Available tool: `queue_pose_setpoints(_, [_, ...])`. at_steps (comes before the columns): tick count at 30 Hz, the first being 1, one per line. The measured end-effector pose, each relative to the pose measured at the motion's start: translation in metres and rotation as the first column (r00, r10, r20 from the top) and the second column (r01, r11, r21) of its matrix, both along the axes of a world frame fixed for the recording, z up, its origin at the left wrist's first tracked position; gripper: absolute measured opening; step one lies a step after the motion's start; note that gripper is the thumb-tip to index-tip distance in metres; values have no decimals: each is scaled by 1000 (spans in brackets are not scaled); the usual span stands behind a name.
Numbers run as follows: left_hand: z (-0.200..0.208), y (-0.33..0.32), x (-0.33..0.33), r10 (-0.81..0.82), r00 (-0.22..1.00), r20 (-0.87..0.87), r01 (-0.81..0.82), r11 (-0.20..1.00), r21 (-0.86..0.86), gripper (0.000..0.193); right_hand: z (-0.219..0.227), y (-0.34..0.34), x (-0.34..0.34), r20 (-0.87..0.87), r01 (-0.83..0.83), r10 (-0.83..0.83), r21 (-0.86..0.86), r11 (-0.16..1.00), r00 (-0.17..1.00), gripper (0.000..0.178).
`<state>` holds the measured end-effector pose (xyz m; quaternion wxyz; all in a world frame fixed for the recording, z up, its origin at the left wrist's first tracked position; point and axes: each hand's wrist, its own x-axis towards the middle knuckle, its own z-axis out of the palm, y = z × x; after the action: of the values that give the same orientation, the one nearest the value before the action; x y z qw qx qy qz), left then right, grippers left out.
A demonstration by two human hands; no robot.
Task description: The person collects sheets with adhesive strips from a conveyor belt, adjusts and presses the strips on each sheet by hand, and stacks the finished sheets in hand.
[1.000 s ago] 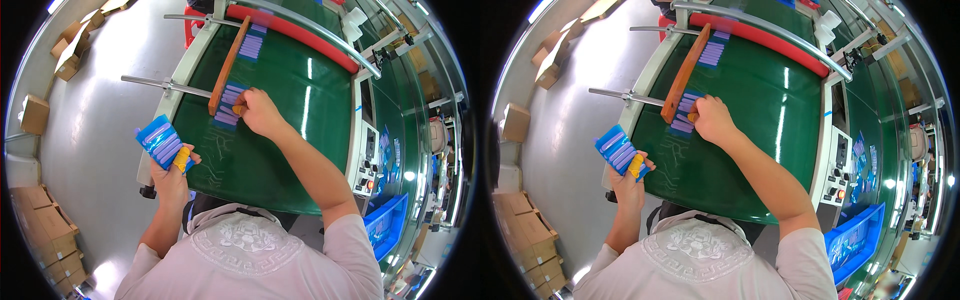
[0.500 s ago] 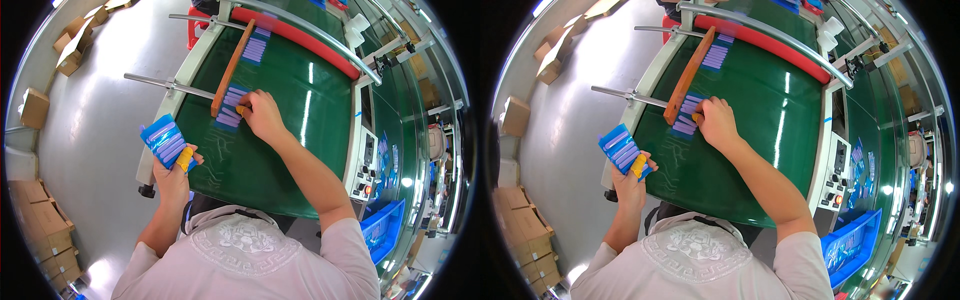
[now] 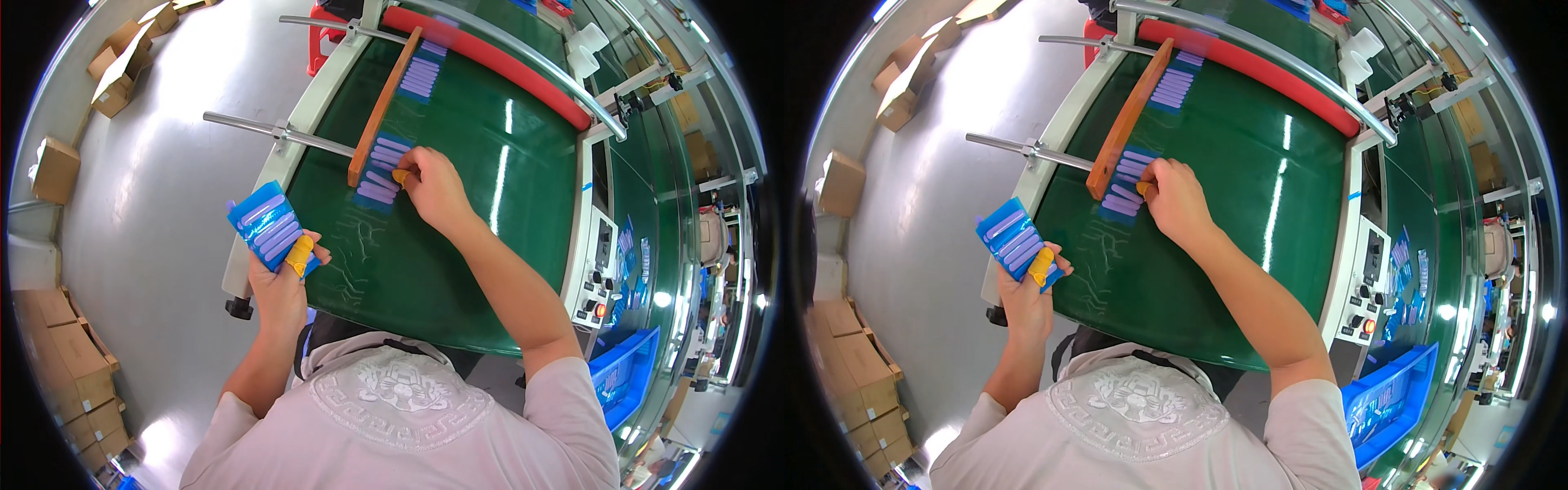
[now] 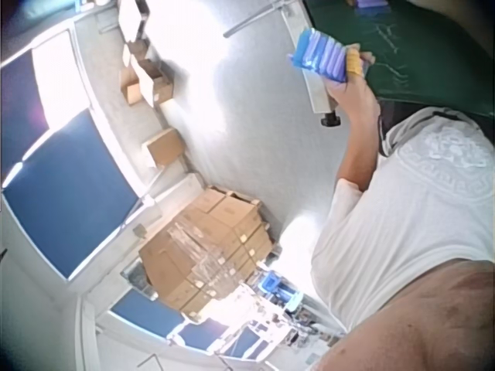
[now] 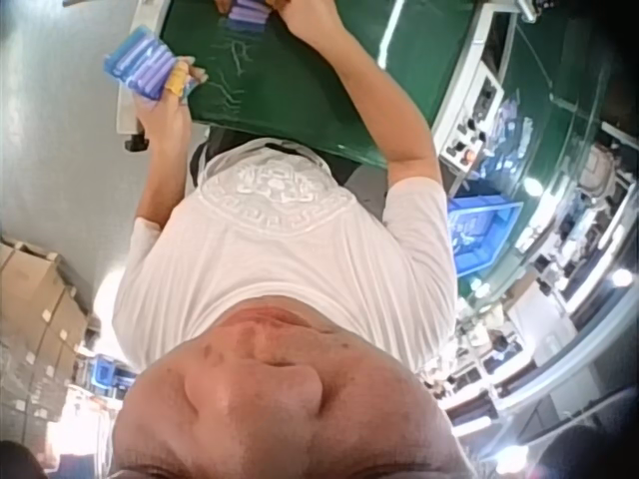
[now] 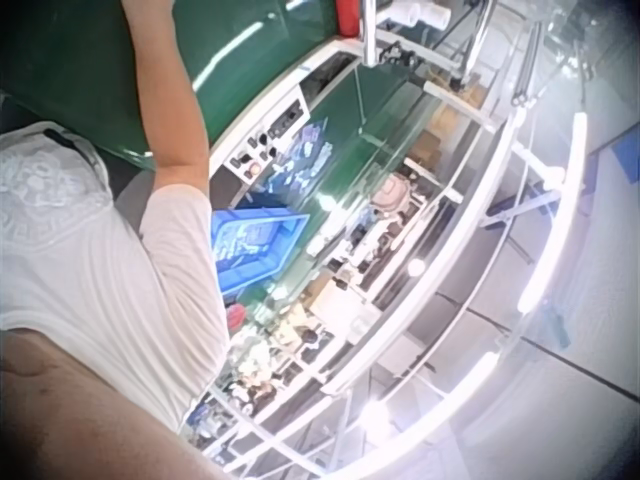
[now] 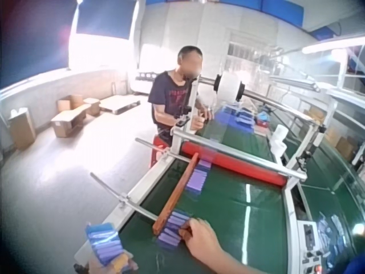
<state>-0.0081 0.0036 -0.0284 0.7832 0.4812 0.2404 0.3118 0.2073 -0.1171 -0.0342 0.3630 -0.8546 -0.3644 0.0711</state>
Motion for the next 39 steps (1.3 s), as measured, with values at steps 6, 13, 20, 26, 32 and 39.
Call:
queue_pose_setpoints(6, [0,-1,-2,-28,1000,8,28,1000,-2,15,24,-5,-2,-362,6,41,127,992,931,9])
queue_pose_setpoints(13, [19,-12,17,-123,991,56,127,990,-63,17,71,-35,-43,-812,-244,345,256,935,470,8])
queue_pose_setpoints(20, [15,-21,16,-160,983,88,172,974,-146,24,63,-42,-55,-836,-169,298,247,954,461,10])
queue_pose_setpoints(26, [22,-23,19,-133,991,2,133,987,-90,25,57,-41,-61,-746,-135,367,355,925,555,15])
queue_pose_setpoints(32, [29,-17,25,-138,990,-32,128,967,-219,27,51,-40,-62,-624,-97,448,513,853,641,20])
queue_pose_setpoints(39, [28,-14,24,-59,997,-51,49,983,-175,25,46,-35,-62,-550,-214,343,286,934,761,23])
